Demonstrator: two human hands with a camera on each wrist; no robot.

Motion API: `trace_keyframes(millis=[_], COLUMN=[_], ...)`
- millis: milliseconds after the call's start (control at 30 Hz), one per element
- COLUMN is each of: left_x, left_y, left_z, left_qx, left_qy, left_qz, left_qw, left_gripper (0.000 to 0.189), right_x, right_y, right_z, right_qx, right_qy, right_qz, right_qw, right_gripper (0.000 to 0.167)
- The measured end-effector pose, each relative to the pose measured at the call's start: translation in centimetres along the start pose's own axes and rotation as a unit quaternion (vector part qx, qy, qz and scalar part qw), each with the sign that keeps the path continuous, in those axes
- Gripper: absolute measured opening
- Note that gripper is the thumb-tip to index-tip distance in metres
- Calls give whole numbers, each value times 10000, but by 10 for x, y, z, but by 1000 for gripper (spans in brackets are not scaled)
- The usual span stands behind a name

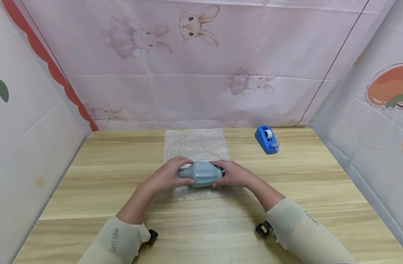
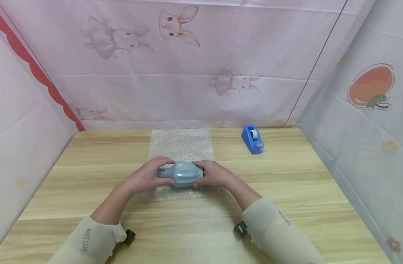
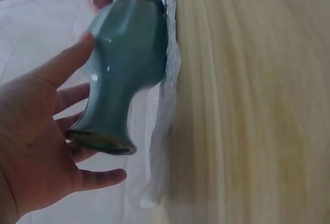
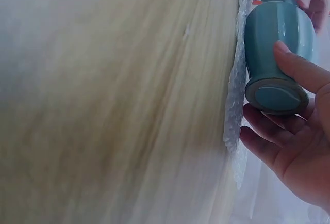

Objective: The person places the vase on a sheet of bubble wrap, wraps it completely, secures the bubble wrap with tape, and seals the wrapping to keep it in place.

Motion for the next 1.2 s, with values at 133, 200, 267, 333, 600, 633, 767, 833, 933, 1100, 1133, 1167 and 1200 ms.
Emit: trace_keyframes(millis=[133,200,267,333,600,633,767,833,933,1100,1133,1167,1200], left_x=[3,5,7,9,3,2,4,7,9,8,7,7,7], left_y=[2,2,3,3,2,3,6,7,8,10,10,10,10], left_z=[1,-2,-6,-9,7,12,25,28,29,28,27,27,26], left_qx=[-225,-388,-445,-460,-27,111,570,551,396,297,300,287,277], left_qy=[-158,-347,-518,-632,478,747,1274,1334,1235,1099,1100,1100,1114], left_qz=[-200,-300,-344,-353,17,141,333,237,157,234,234,227,216], left_qw=[9994,9982,9971,9963,9989,9970,9897,9892,9914,9932,9932,9933,9932], left_gripper=[64,66,66,65,74,76,73,70,67,67,68,68,68], right_x=[1,1,1,1,1,1,1,2,2,4,6,9,13], right_y=[0,0,0,-1,-1,-1,-3,-4,-8,-19,-22,-24,-26], right_z=[1,1,0,-1,-2,-1,-3,-5,-11,-29,-32,-35,-37], right_qx=[123,140,133,139,44,49,19,-47,-370,-1582,-1837,-2056,-2209], right_qy=[19,17,14,9,-86,-104,-183,-253,-588,-1912,-2163,-2363,-2517], right_qz=[4,21,35,57,-5,-8,7,70,418,1234,1250,1190,1049], right_qw=[9999,9999,9999,9999,10000,9999,9998,9996,9967,9608,9507,9422,9364], right_gripper=[77,77,77,77,77,77,78,82,85,53,44,36,30])
Point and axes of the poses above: each hand's wrist, its own y-axis towards the middle knuckle, its own x-axis out of the palm, z = x × y, the point moved 3 cm from there along y, towards the middle knuckle, and after that the axes turned 14 degrees about y, right-handed, at the moved point
